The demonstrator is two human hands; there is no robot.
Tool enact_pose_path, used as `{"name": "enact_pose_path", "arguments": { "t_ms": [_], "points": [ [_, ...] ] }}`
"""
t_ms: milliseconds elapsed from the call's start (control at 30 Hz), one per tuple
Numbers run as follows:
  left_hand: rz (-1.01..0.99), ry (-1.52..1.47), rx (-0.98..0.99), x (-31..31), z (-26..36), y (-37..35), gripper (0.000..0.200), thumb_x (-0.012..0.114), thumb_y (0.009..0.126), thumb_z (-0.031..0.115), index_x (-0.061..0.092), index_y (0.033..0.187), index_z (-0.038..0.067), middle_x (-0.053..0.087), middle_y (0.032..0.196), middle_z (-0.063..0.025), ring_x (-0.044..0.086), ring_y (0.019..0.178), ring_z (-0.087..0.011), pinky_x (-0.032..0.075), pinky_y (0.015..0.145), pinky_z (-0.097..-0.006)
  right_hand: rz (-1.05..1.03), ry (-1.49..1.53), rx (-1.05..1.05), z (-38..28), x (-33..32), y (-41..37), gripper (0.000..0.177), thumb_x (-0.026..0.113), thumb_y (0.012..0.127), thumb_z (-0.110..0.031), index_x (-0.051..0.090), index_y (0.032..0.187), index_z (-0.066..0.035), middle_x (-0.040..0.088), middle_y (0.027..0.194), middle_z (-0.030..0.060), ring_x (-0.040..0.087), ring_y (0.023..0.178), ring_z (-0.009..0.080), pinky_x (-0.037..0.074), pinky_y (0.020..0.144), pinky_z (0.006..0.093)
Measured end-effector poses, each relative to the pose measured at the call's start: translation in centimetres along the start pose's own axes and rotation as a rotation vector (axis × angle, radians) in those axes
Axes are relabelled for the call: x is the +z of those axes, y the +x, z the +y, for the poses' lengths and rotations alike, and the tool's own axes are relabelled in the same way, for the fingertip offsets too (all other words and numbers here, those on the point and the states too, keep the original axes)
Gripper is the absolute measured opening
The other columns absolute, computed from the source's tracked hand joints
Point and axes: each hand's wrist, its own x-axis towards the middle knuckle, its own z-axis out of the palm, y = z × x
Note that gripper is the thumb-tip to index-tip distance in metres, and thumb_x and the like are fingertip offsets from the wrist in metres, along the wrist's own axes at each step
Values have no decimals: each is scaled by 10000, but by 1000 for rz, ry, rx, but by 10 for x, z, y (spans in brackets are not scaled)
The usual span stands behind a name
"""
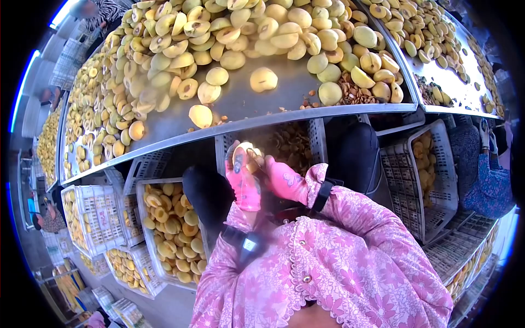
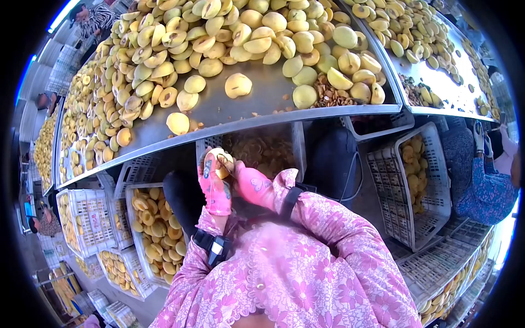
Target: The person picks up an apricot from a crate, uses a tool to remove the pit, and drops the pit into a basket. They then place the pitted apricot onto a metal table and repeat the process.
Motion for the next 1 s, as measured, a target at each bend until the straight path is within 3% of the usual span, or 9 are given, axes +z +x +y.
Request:
{"name": "enact_pose_path", "arguments": {
  "t_ms": [133, 200, 400, 500, 567, 633, 733, 800, 1000],
  "points": [
    [6, 41, -17, -13, -2, 6, 288, 614, 873, 152, 556, 1127, 31, 593, 1006, -98, 593, 861, -173, 522, 742, -284, -212, 72, -233, 49, 2, 31, 391, 323, 977, -338, 548, 1045, -25, 595, 855, 98, 568, 799, 216, 439, 733, 331],
    [9, 75, -19, -19, -3, 9, 276, 610, 875, 154, 568, 1114, 22, 596, 1007, -97, 595, 854, -165, 519, 738, -276, -104, -196, -265, -3, -8, -2, 382, 337, 969, -336, 555, 986, -23, 599, 814, 124, 583, 806, 241, 442, 721, 338],
    [-33, 223, 3, -35, -11, 16, 315, 590, 886, 219, 564, 1123, 14, 614, 1004, -103, 615, 881, -188, 512, 775, -303, -142, -370, 90, -7, -12, 6, 385, 354, 947, -355, 521, 1036, -20, 597, 809, 140, 584, 818, 271, 422, 778, 371],
    [1, 114, -32, -27, -5, 12, 288, 614, 870, 152, 572, 1119, 14, 612, 981, -82, 597, 828, -153, 511, 732, -267, -141, -367, 120, 1, -7, 12, 429, 308, 951, -372, 521, 1049, -13, 613, 848, 127, 581, 847, 269, 404, 812, 387],
    [1, 141, -23, -33, -8, 17, 291, 619, 869, 157, 573, 1116, 13, 609, 993, -79, 595, 838, -153, 510, 736, -267, -168, 154, -180, 43, 7, 28, 461, 288, 951, -386, 537, 1026, -6, 617, 854, 127, 579, 845, 271, 408, 818, 375],
    [10, 171, -7, -38, -12, 19, 300, 623, 868, 169, 569, 1119, 13, 605, 1009, -79, 592, 857, -155, 509, 749, -272, -174, 176, -246, 45, 9, 29, 467, 275, 955, -379, 541, 1021, -1, 621, 859, 135, 582, 844, 283, 417, 823, 370],
    [32, 220, 26, -42, -16, 21, 323, 626, 870, 193, 556, 1130, 14, 596, 1036, -83, 586, 897, -164, 506, 780, -287, -141, -376, -80, -1, -2, 11, 434, 262, 966, -340, 531, 1036, -7, 627, 872, 159, 594, 848, 317, 439, 819, 381],
    [51, 189, 31, -36, -13, 17, 333, 622, 873, 195, 543, 1145, 20, 588, 1049, -87, 582, 916, -171, 506, 792, -292, -98, -532, -93, -6, -2, 8, 409, 247, 974, -315, 526, 1039, -21, 631, 888, 174, 601, 855, 343, 454, 806, 397],
    [104, 108, 3, -22, -8, 12, 346, 615, 878, 187, 518, 1175, 39, 574, 1066, -96, 570, 959, -190, 509, 807, -301, -50, -413, -90, -12, 2, 6, 401, 215, 987, -305, 524, 1051, -58, 634, 906, 186, 600, 884, 358, 460, 778, 418]
  ]
}}
